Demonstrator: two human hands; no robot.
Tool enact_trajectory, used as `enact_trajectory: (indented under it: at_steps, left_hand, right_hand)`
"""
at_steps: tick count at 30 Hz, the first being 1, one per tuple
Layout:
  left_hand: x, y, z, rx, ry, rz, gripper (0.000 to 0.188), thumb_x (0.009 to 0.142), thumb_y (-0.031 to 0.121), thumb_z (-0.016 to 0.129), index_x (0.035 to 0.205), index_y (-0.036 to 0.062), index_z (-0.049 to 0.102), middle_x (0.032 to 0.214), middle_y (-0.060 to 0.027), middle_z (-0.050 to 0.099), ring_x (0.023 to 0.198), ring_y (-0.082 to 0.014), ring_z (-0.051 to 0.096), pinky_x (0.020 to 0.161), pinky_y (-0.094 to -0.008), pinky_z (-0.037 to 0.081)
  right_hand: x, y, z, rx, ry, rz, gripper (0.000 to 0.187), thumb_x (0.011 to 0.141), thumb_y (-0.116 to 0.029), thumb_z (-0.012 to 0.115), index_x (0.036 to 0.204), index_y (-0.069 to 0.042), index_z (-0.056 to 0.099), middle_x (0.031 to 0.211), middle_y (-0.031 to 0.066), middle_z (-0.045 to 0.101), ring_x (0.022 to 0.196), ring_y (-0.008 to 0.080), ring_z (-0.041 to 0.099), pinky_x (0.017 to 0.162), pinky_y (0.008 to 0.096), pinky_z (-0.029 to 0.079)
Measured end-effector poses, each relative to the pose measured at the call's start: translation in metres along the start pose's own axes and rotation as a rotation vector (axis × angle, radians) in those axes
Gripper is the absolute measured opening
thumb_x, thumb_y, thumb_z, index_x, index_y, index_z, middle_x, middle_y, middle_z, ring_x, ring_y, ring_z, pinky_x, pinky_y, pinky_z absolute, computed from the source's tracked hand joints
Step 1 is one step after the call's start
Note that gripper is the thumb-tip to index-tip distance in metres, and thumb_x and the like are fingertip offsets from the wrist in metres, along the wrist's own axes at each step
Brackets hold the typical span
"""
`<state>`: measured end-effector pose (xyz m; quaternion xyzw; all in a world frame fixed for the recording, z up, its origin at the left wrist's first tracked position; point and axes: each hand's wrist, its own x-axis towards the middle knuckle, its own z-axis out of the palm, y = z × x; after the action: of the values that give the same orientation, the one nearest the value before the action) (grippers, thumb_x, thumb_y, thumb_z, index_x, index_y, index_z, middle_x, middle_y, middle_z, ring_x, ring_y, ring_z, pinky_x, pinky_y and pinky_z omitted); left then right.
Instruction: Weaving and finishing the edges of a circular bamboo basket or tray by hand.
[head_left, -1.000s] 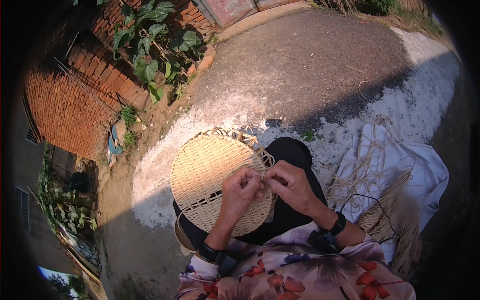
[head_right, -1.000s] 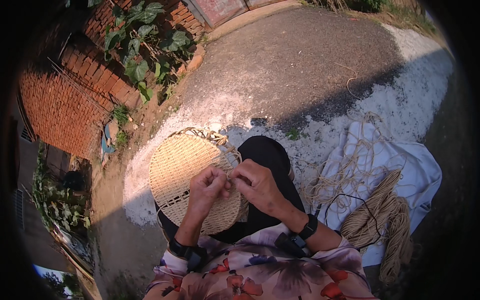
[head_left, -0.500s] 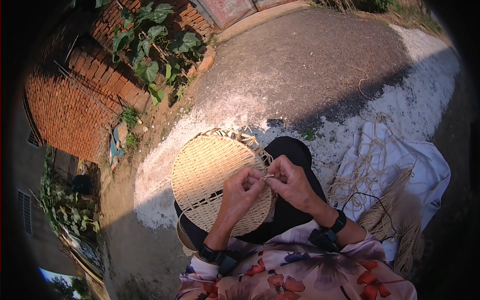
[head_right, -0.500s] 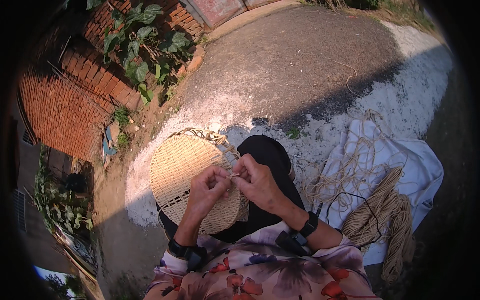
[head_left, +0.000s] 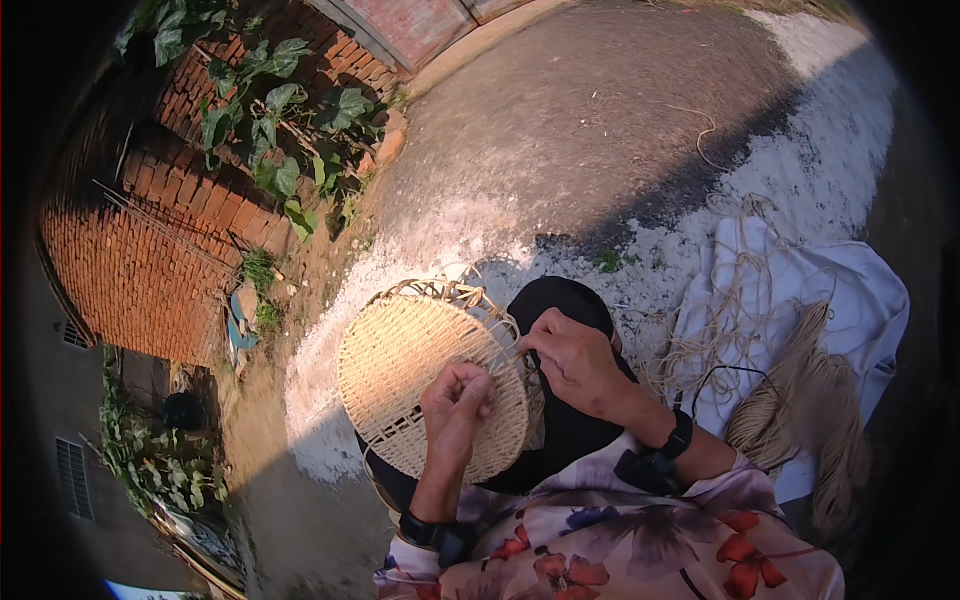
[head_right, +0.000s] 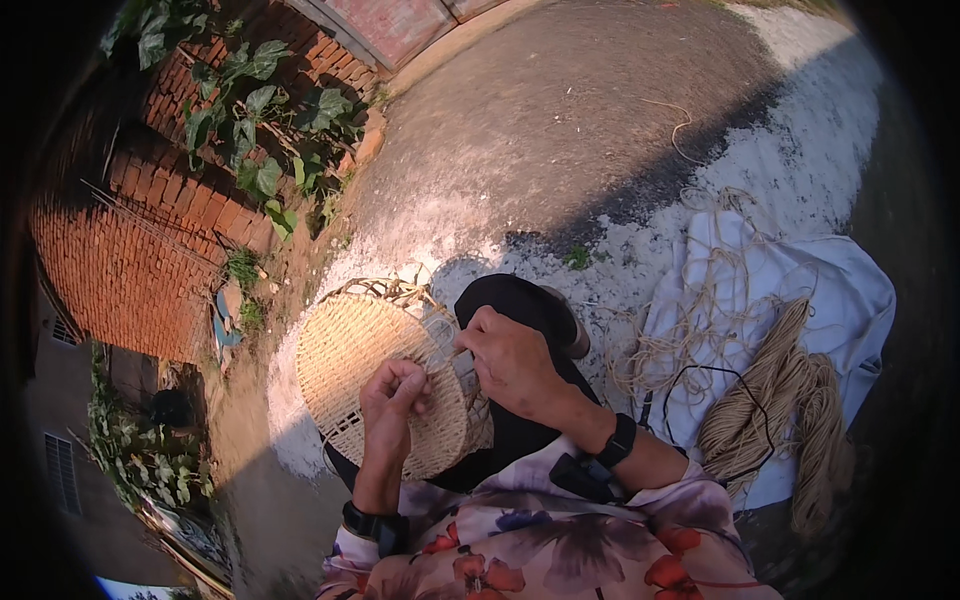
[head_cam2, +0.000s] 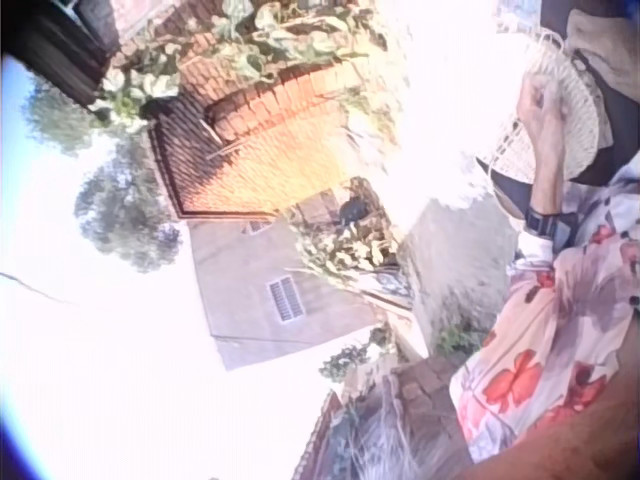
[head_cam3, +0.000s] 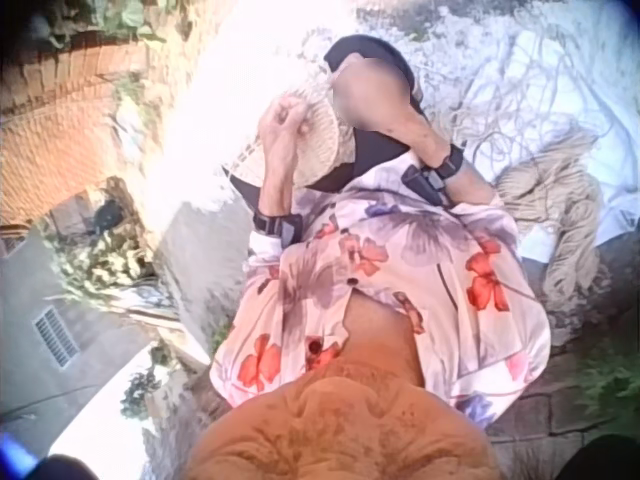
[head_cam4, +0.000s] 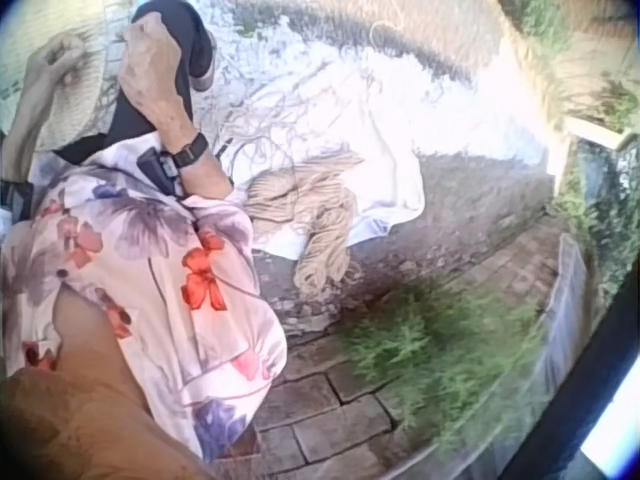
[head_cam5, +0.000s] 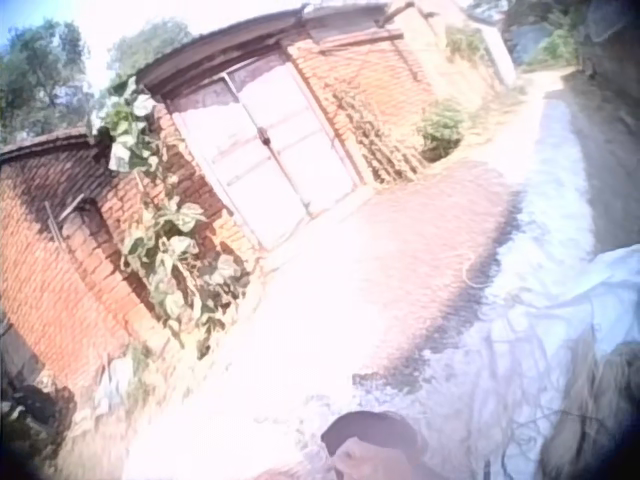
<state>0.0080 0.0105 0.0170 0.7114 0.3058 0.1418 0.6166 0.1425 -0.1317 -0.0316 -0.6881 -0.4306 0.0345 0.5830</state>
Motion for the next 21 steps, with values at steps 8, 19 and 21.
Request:
enact_trajectory:
  at_steps: [8, 19, 21]
  left_hand:
    - [-0.003, 0.004, -0.002, -0.006, -0.033, -0.018, 0.009, 0.094, 0.012, 0.065, 0.095, 0.0028, 0.062, 0.08, -0.0042, 0.064, 0.055, -0.0067, 0.051, 0.049, -0.0207, 0.044]
    - [-0.006, 0.015, 0.012, 0.467, -0.07, 0.427, 0.002, 0.095, 0.0, 0.061, 0.094, -0.0011, 0.063, 0.083, -0.0047, 0.067, 0.071, -0.0097, 0.064, 0.066, -0.0222, 0.052]
    - [-0.006, 0.016, 0.012, 0.438, -0.056, 0.372, 0.002, 0.094, 0.0, 0.061, 0.094, -0.0013, 0.063, 0.081, -0.0042, 0.066, 0.071, -0.0089, 0.064, 0.065, -0.0222, 0.052]
  right_hand:
    - [0.001, 0.016, -0.009, 0.267, 0.165, 0.132, 0.018, 0.084, 0.004, 0.06, 0.099, -0.002, 0.068, 0.086, 0.0078, 0.061, 0.072, 0.0168, 0.061, 0.064, 0.0289, 0.048]
    - [-0.003, -0.008, 0.007, 0.357, -0.094, 0.014, 0.024, 0.085, -0.01, 0.07, 0.105, -0.002, 0.059, 0.081, 0.014, 0.063, 0.074, 0.0276, 0.067, 0.063, 0.0362, 0.052]
    - [-0.003, -0.007, 0.01, 0.365, -0.084, -0.043, 0.025, 0.084, -0.009, 0.07, 0.105, -0.002, 0.058, 0.082, 0.0141, 0.062, 0.074, 0.0284, 0.066, 0.063, 0.0377, 0.052]
